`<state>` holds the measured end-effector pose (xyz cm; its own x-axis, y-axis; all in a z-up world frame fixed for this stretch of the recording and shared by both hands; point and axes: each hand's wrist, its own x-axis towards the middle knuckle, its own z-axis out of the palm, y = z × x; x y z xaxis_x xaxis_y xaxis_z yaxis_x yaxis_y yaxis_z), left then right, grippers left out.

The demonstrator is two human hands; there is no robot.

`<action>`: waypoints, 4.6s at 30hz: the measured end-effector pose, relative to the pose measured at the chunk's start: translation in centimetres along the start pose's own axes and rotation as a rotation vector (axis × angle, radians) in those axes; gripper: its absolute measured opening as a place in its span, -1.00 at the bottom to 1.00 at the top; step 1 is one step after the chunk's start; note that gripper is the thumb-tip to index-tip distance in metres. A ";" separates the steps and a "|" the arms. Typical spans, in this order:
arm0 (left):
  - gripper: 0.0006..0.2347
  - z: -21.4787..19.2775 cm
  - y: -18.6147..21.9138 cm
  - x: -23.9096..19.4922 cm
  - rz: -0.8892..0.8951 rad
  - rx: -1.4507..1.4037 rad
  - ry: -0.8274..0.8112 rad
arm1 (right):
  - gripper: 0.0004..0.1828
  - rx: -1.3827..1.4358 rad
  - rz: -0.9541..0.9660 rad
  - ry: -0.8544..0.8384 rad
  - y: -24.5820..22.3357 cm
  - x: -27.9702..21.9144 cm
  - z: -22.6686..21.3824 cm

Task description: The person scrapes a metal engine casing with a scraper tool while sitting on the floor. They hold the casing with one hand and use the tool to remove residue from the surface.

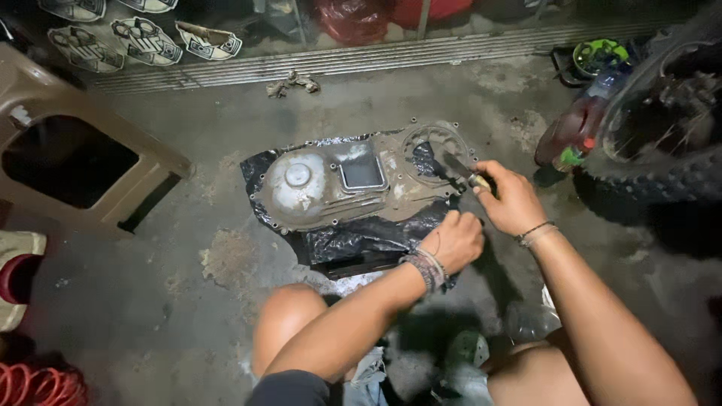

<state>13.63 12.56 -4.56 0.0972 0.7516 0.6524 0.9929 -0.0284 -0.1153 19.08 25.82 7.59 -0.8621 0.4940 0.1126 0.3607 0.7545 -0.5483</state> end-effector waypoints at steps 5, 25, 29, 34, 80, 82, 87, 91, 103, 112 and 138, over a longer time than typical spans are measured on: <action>-0.90 -2.1 -2.9 2.9 -0.283 -0.081 -0.019 | -0.55 0.004 -0.001 0.030 1.3 0.0 -0.1; -0.83 -13.3 -20.5 -5.3 -0.668 -0.136 -0.538 | -0.51 -0.210 -0.103 -0.206 -3.2 1.3 4.5; -0.82 -12.0 -20.4 -6.4 -0.605 -0.092 -0.610 | -0.53 -0.179 -0.083 -0.267 -3.5 1.9 2.7; -0.81 -11.4 -20.3 -6.3 -0.591 -0.109 -0.603 | -0.53 -0.239 -0.101 -0.224 -2.9 1.8 3.9; -0.84 -12.1 -20.6 -5.2 -0.675 -0.174 -0.708 | -0.45 -0.461 -0.182 -0.255 -5.9 1.6 0.6; -0.83 -11.5 -20.2 -5.4 -0.673 -0.161 -0.716 | -0.46 -0.410 -0.162 -0.247 -5.2 1.6 1.3; -0.81 -11.6 -18.9 -5.1 -0.621 0.008 -0.660 | -0.41 -0.596 -0.285 -0.244 -4.9 1.5 2.9; -0.81 -11.2 -19.2 -5.5 -0.639 -0.016 -0.646 | -0.43 -0.691 -0.244 -0.277 -5.4 1.2 2.1; -0.82 -10.6 -19.6 -5.5 -0.595 -0.002 -0.600 | -0.51 -0.227 -0.181 -0.208 -2.1 -2.1 6.2; -0.83 -10.3 -20.0 -6.2 -0.625 -0.039 -0.625 | -0.48 -0.172 -0.222 -0.124 -0.9 -3.3 8.2; -0.76 -10.3 -20.0 -5.6 -0.637 -0.040 -0.712 | -0.55 -0.346 -0.168 -0.028 2.1 -4.3 9.6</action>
<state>-6.06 2.10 1.79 -0.5134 0.8577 -0.0268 0.8479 0.5118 0.1383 20.13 21.17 -2.02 -0.9272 0.3425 0.1514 0.3080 0.9275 -0.2119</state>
